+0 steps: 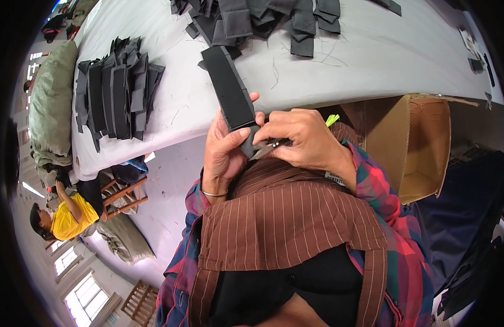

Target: The recorder uses small snips to trim threads and cut fabric strips from pieces on a workshop table.

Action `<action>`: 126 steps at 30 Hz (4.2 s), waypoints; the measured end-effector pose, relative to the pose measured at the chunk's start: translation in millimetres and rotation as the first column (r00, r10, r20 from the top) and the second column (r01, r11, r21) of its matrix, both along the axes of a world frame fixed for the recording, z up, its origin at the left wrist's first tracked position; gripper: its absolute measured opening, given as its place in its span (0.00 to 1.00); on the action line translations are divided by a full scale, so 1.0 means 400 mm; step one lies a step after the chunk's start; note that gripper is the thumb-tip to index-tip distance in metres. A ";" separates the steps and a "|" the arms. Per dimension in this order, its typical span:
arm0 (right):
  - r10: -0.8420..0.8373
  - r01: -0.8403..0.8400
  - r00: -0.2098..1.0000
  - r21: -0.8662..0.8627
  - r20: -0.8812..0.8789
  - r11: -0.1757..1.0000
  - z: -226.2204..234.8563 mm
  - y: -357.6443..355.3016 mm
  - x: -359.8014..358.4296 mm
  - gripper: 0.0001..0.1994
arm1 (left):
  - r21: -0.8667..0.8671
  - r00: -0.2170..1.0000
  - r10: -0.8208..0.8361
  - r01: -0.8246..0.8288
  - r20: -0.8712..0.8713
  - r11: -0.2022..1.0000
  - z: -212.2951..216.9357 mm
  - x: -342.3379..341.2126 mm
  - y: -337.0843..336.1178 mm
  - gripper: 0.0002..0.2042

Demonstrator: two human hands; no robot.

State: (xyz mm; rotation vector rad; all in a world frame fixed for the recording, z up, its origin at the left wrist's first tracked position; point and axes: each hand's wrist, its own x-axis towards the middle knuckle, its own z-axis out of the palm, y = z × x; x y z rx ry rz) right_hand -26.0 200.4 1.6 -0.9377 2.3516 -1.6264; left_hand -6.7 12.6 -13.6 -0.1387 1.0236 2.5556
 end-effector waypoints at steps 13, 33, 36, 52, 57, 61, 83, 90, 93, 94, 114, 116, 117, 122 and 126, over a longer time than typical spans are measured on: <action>-0.165 0.182 0.950 0.040 -0.264 0.982 0.003 -0.046 -0.032 0.10 | -0.250 0.997 0.066 -0.076 -0.048 0.965 0.012 0.018 0.009 0.28; -0.061 0.078 0.993 0.170 -0.104 0.982 0.006 -0.063 -0.027 0.27 | -0.201 0.997 0.060 -0.067 -0.038 0.977 0.003 0.046 -0.014 0.21; -0.012 0.030 0.994 0.173 -0.108 0.984 0.003 -0.066 -0.025 0.27 | -0.305 0.992 0.077 -0.105 -0.101 0.947 -0.017 0.051 -0.024 0.20; 0.066 0.238 0.805 -0.422 0.590 0.875 0.043 -0.065 -0.003 0.08 | -0.795 0.796 -0.221 -0.450 -0.564 0.407 0.109 0.073 -0.106 0.14; 0.066 0.228 0.782 -0.383 0.620 0.895 0.033 -0.071 0.006 0.09 | -0.749 0.876 -0.139 -0.301 -0.462 0.590 0.111 0.087 -0.084 0.09; -0.176 0.302 0.884 -0.242 0.432 0.922 0.039 -0.049 0.012 0.11 | -0.787 0.882 -0.131 -0.327 -0.453 0.523 0.103 0.095 -0.073 0.08; -0.443 0.563 0.746 0.115 -0.497 0.818 0.092 0.008 0.009 0.06 | -0.828 0.811 -0.268 -0.401 -0.520 0.393 0.085 0.072 -0.034 0.11; -0.302 0.312 0.937 -0.030 0.178 0.950 0.080 0.066 -0.024 0.09 | -0.872 0.795 -0.372 -0.386 -0.480 0.300 0.109 0.075 -0.033 0.12; -0.166 0.171 0.933 0.012 0.320 0.985 0.092 0.089 -0.043 0.09 | -0.883 0.786 -0.407 -0.378 -0.465 0.278 0.114 0.074 -0.034 0.12; -0.124 0.121 0.913 0.031 0.388 0.992 0.096 0.093 -0.051 0.10 | -0.885 0.789 -0.406 -0.376 -0.462 0.276 0.112 0.074 -0.036 0.12; -0.167 0.099 0.969 0.334 0.183 0.937 0.131 0.098 -0.096 0.08 | -0.905 0.746 -0.522 -0.399 -0.414 0.148 0.108 0.049 -0.032 0.12; -0.174 0.105 0.965 0.320 0.197 0.941 0.128 0.100 -0.098 0.08 | -0.904 0.753 -0.508 -0.397 -0.418 0.156 0.106 0.048 -0.034 0.12; -0.174 0.108 0.953 0.260 0.247 0.960 0.121 0.104 -0.100 0.07 | -0.903 0.759 -0.495 -0.397 -0.424 0.164 0.105 0.048 -0.036 0.12; -0.113 0.132 0.949 -0.045 0.295 0.990 0.105 0.073 -0.068 0.15 | -0.858 0.849 -0.332 -0.236 -0.411 0.457 0.106 0.022 -0.032 0.11; -0.110 0.178 0.865 -0.094 0.490 0.980 0.091 0.042 -0.055 0.07 | -0.751 0.904 -0.281 -0.063 -0.323 0.657 0.111 0.013 -0.027 0.10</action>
